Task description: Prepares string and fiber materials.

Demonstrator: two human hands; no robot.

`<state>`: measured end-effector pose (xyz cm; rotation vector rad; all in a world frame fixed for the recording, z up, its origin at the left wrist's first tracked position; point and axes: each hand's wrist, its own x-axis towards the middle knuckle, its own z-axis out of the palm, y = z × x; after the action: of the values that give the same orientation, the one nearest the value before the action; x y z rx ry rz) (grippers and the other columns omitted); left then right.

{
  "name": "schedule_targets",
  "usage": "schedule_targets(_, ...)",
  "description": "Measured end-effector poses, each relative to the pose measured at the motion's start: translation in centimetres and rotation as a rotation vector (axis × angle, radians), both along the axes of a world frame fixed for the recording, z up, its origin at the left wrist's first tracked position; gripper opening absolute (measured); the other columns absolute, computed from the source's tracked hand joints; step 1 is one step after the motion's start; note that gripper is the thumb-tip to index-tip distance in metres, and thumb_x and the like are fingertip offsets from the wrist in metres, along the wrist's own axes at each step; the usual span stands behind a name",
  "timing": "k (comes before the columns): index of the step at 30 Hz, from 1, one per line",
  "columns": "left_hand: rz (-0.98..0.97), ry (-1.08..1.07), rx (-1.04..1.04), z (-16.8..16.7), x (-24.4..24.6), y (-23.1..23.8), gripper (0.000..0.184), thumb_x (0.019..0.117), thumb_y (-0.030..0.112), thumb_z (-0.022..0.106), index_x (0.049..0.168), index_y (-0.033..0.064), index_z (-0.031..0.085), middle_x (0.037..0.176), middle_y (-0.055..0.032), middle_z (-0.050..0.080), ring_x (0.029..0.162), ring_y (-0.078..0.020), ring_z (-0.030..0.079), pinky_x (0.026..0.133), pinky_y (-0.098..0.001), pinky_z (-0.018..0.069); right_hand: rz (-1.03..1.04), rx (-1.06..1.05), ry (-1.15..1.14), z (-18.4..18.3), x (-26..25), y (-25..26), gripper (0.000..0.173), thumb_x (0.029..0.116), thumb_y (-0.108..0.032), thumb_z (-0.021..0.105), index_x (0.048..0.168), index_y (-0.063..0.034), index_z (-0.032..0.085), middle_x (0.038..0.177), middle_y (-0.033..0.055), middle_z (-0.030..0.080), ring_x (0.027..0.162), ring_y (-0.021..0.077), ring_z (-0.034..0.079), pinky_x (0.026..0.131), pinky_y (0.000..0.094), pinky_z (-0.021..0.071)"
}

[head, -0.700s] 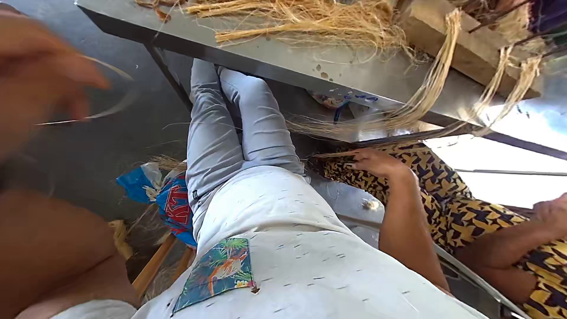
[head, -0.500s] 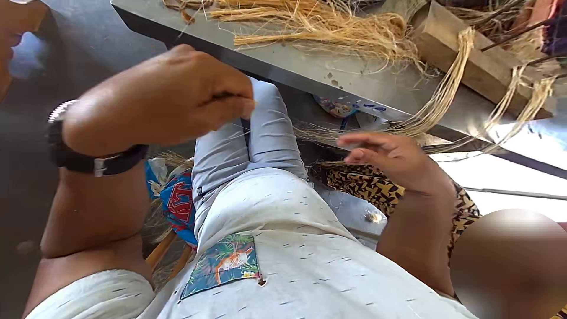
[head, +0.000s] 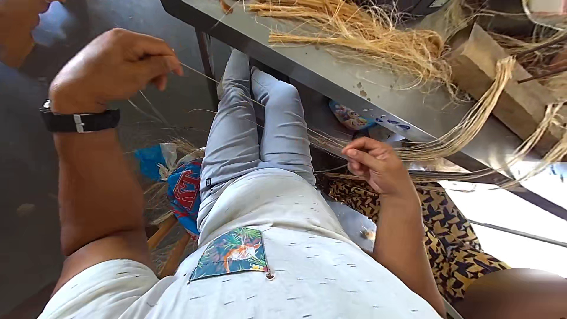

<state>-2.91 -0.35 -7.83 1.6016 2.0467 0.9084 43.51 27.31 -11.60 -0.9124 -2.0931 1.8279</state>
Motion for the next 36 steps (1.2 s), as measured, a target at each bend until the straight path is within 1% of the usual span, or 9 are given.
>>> schedule_targets(2, 0.109, -0.070, -0.036, -0.9, -2.0, -1.7, 0.028, 0.1079, 0.029, 0.049, 0.104, 0.0147, 0.072, 0.073, 0.0045, 0.061, 0.053, -0.0022, 0.048, 0.048, -0.0211, 0.0408, -0.040, 0.026, -0.055, 0.1, 2.1, 1.0, 0.012, 0.0994, -0.014, 0.060, 0.100, -0.0125, 0.072, 0.069, -0.0052, 0.060, 0.051, 0.0018, 0.050, 0.049, 0.0170, 0.0458)
schedule_targets(5, 0.280, -0.245, -0.023, -2.3, -4.4, -3.6, 0.023, 0.1086, 0.024, 0.050, 0.103, 0.0140, 0.070, 0.076, 0.0063, 0.064, 0.056, 0.0005, 0.054, 0.050, -0.0154, 0.0460, -0.098, 0.118, -0.129, 0.7, 4.3, 2.4, 0.013, 0.0993, -0.010, 0.057, 0.100, -0.0104, 0.070, 0.066, -0.0077, 0.059, 0.050, 0.0006, 0.050, 0.047, 0.0159, 0.0445)
schedule_targets(12, 0.462, -0.418, 0.106, -5.9, -7.3, -7.3, 0.021, 0.1080, 0.020, 0.049, 0.099, 0.0134, 0.067, 0.073, 0.0079, 0.064, 0.058, -0.0004, 0.059, 0.052, -0.0166, 0.0511, -0.236, 0.208, -0.192, 2.2, 8.3, 4.1, 0.014, 0.0962, -0.009, 0.057, 0.094, -0.0134, 0.070, 0.061, -0.0103, 0.058, 0.044, -0.0022, 0.047, 0.041, 0.0129, 0.0397)
schedule_targets(20, 0.681, -0.468, 0.200, -9.2, -8.7, -8.7, 0.021, 0.1073, 0.026, 0.052, 0.098, 0.0135, 0.067, 0.073, 0.0075, 0.065, 0.056, -0.0012, 0.059, 0.051, -0.0179, 0.0510, -0.096, 0.146, -0.243, 2.1, 8.5, 3.5, 0.014, 0.0935, -0.009, 0.059, 0.091, -0.0131, 0.073, 0.058, -0.0088, 0.057, 0.043, -0.0023, 0.044, 0.040, 0.0131, 0.0365)
schedule_targets(27, 1.120, -0.511, 0.317, -11.3, -9.9, -9.3, 0.020, 0.1055, 0.030, 0.052, 0.102, 0.0143, 0.063, 0.067, 0.0100, 0.057, 0.052, -0.0014, 0.056, 0.049, -0.0195, 0.0493, -0.001, 0.084, -0.359, 1.6, 7.5, 2.5, 0.015, 0.0930, -0.008, 0.058, 0.089, -0.0128, 0.072, 0.057, -0.0082, 0.054, 0.042, -0.0018, 0.042, 0.039, 0.0136, 0.0345)
schedule_targets(30, 1.220, -0.542, 0.371, -11.7, -10.0, -9.7, 0.019, 0.1052, 0.030, 0.051, 0.098, 0.0155, 0.060, 0.064, 0.0113, 0.054, 0.049, -0.0017, 0.054, 0.048, -0.0200, 0.0494, 0.055, 0.049, -0.375, 1.4, 7.6, 2.2, 0.014, 0.0929, -0.011, 0.059, 0.089, -0.0132, 0.072, 0.057, -0.0071, 0.055, 0.042, -0.0017, 0.042, 0.040, 0.0137, 0.0345)
schedule_targets(32, 1.300, -0.527, 0.396, -11.7, -9.8, -10.1, 0.025, 0.1054, 0.038, 0.051, 0.092, 0.0173, 0.057, 0.065, 0.0112, 0.051, 0.047, -0.0016, 0.050, 0.048, -0.0206, 0.0481, 0.076, 0.028, -0.341, 1.4, 7.4, 1.9, 0.014, 0.0936, -0.013, 0.059, 0.091, -0.0142, 0.072, 0.058, -0.0074, 0.055, 0.043, -0.0021, 0.044, 0.040, 0.0132, 0.0352)
schedule_targets(35, 1.329, -0.454, 0.413, -11.2, -9.2, -10.1, 0.030, 0.1027, 0.046, 0.057, 0.087, 0.0196, 0.053, 0.065, 0.0128, 0.047, 0.046, -0.0003, 0.048, 0.048, -0.0204, 0.0485, 0.102, 0.003, -0.258, 1.6, 6.4, 1.0, 0.012, 0.0950, -0.016, 0.061, 0.094, -0.0163, 0.073, 0.059, -0.0086, 0.056, 0.043, -0.0028, 0.045, 0.040, 0.0128, 0.0374)
schedule_targets(36, 1.289, -0.438, 0.390, -10.6, -8.5, -10.0, 0.029, 0.1024, 0.044, 0.057, 0.091, 0.0174, 0.055, 0.068, 0.0117, 0.048, 0.049, -0.0005, 0.049, 0.051, -0.0211, 0.0490, 0.105, -0.003, -0.216, 1.8, 5.9, 0.7, 0.011, 0.0957, -0.017, 0.062, 0.095, -0.0168, 0.073, 0.060, -0.0088, 0.057, 0.044, -0.0028, 0.046, 0.041, 0.0131, 0.0387)
